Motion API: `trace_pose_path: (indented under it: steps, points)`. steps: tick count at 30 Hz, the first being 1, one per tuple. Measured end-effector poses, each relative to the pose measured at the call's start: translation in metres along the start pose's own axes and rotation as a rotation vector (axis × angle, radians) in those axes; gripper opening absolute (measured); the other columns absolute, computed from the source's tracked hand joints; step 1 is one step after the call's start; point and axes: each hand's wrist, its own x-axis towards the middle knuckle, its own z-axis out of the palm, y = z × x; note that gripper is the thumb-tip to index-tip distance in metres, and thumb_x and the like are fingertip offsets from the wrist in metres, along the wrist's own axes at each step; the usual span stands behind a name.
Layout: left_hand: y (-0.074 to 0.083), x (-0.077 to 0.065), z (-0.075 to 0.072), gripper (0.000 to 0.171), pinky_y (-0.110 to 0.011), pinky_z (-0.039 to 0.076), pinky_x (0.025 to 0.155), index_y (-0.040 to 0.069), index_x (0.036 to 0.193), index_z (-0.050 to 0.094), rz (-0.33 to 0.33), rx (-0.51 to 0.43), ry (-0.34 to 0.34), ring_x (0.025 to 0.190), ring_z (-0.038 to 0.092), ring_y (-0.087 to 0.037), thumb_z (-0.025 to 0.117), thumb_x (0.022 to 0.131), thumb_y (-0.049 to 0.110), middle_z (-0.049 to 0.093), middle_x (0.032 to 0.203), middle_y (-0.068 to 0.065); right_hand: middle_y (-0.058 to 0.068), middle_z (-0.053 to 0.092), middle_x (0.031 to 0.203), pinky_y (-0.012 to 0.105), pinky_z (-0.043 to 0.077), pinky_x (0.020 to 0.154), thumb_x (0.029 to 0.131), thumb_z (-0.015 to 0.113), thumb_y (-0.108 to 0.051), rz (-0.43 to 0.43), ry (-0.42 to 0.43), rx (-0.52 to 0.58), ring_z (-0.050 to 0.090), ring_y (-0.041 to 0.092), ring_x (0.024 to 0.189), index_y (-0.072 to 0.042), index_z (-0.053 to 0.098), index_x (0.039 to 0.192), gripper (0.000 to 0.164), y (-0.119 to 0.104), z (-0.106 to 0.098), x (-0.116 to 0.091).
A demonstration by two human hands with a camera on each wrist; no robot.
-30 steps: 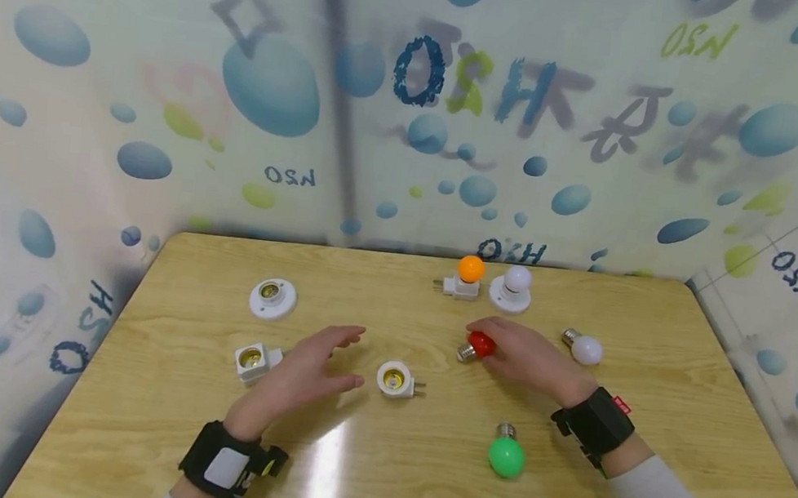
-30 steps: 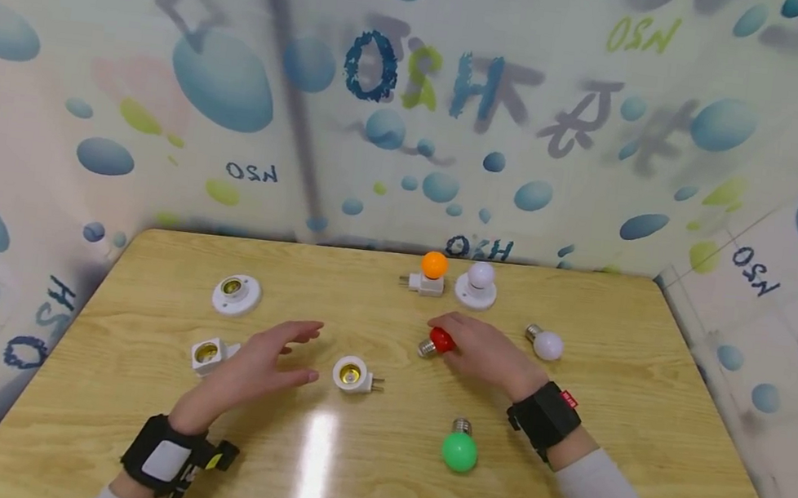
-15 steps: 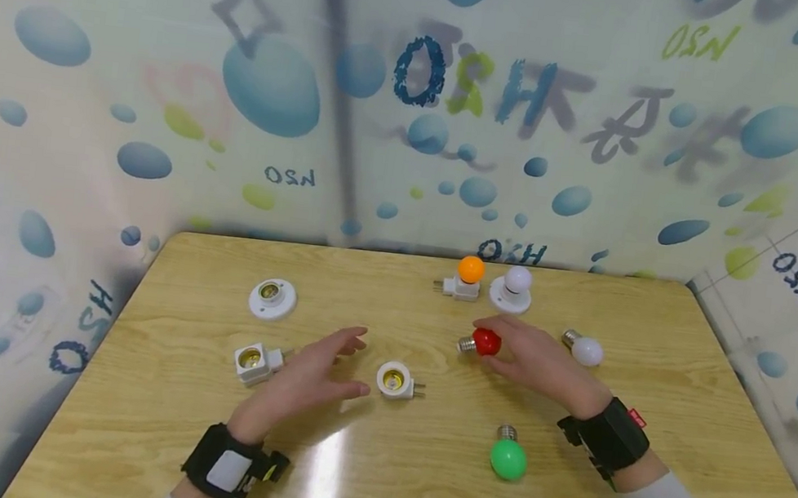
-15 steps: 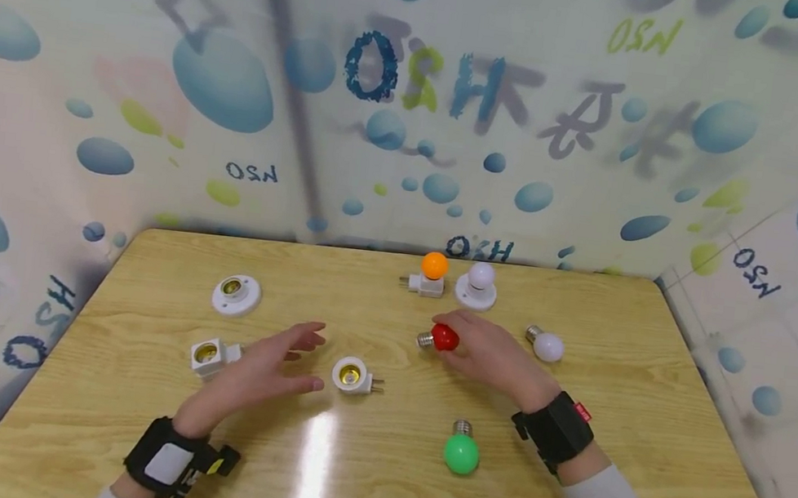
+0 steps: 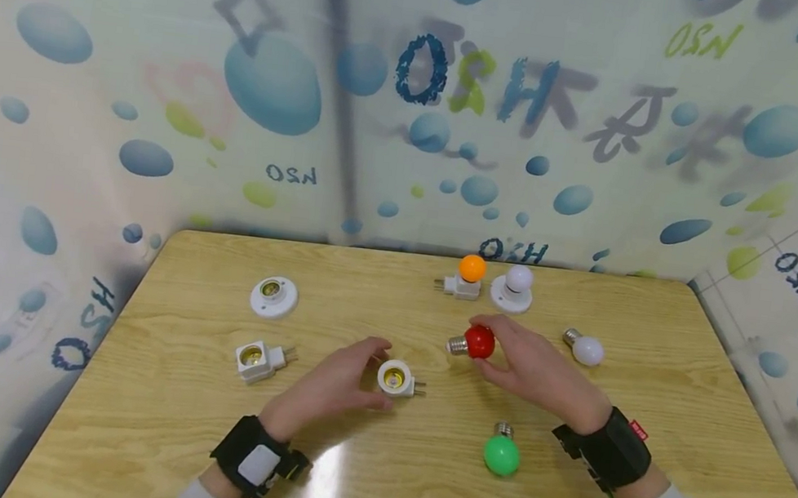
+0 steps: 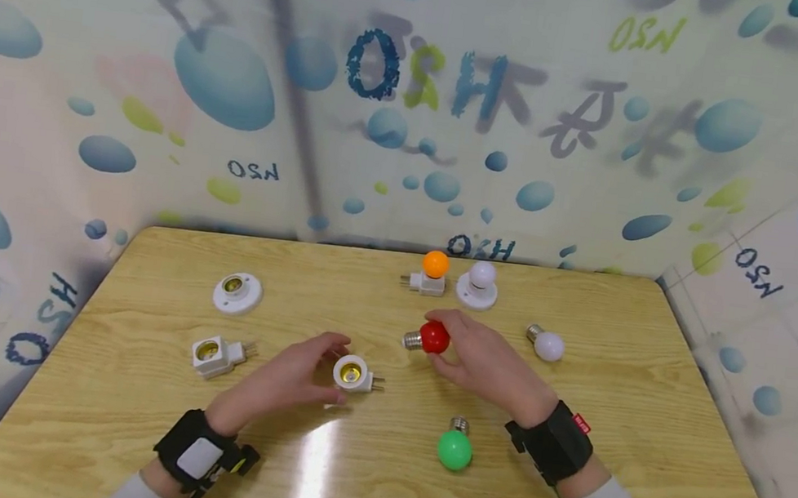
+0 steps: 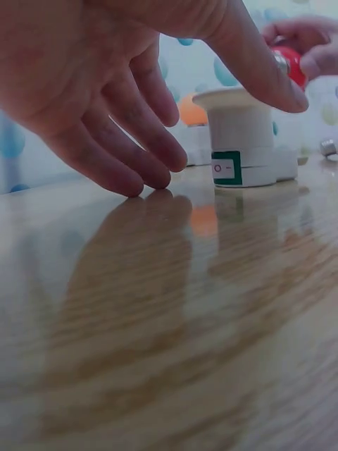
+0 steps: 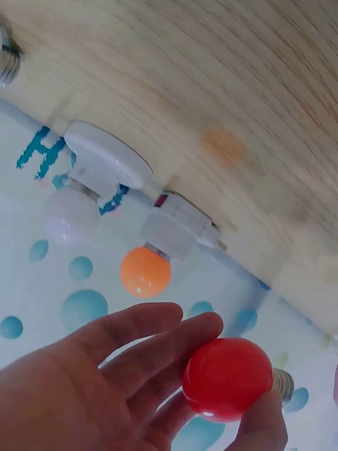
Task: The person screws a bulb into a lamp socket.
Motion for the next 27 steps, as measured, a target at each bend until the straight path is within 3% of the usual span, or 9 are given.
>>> trace_pose_path:
  steps: [8, 18, 27]
  points:
    - [-0.002, 0.006, 0.005, 0.059, -0.037, 0.043, 0.095, 0.005, 0.122, 0.059, 0.019, 0.09, -0.004, 0.109, 0.055, -0.019, 0.079, 0.076, 0.035, 0.061, 0.117, -0.005, -0.002, 0.06, 0.116, 0.025, 0.051, 0.077, 0.088, 0.067, -0.03, -0.059, 0.008, -0.004, 0.058, 0.012, 0.089, -0.011, 0.052, 0.132, 0.05, -0.014, 0.0, 0.001]
    - [-0.003, 0.008, 0.008, 0.044, -0.036, 0.044, 0.09, 0.012, 0.111, 0.064, 0.027, 0.097, 0.016, 0.099, 0.056, -0.013, 0.079, 0.076, 0.034, 0.063, 0.105, 0.002, -0.008, 0.059, 0.115, 0.022, 0.05, 0.078, 0.089, 0.065, -0.03, -0.148, 0.035, -0.012, 0.053, 0.002, 0.092, -0.014, 0.055, 0.129, 0.044, -0.025, 0.002, 0.005]
    - [-0.001, 0.013, 0.01, 0.032, -0.033, 0.046, 0.085, 0.016, 0.101, 0.067, 0.063, 0.089, 0.027, 0.09, 0.055, -0.009, 0.079, 0.076, 0.032, 0.062, 0.095, 0.008, -0.006, 0.058, 0.122, 0.021, 0.049, 0.083, 0.088, 0.067, -0.03, -0.228, 0.031, -0.001, 0.054, 0.002, 0.098, -0.015, 0.056, 0.13, 0.045, -0.036, 0.005, 0.01]
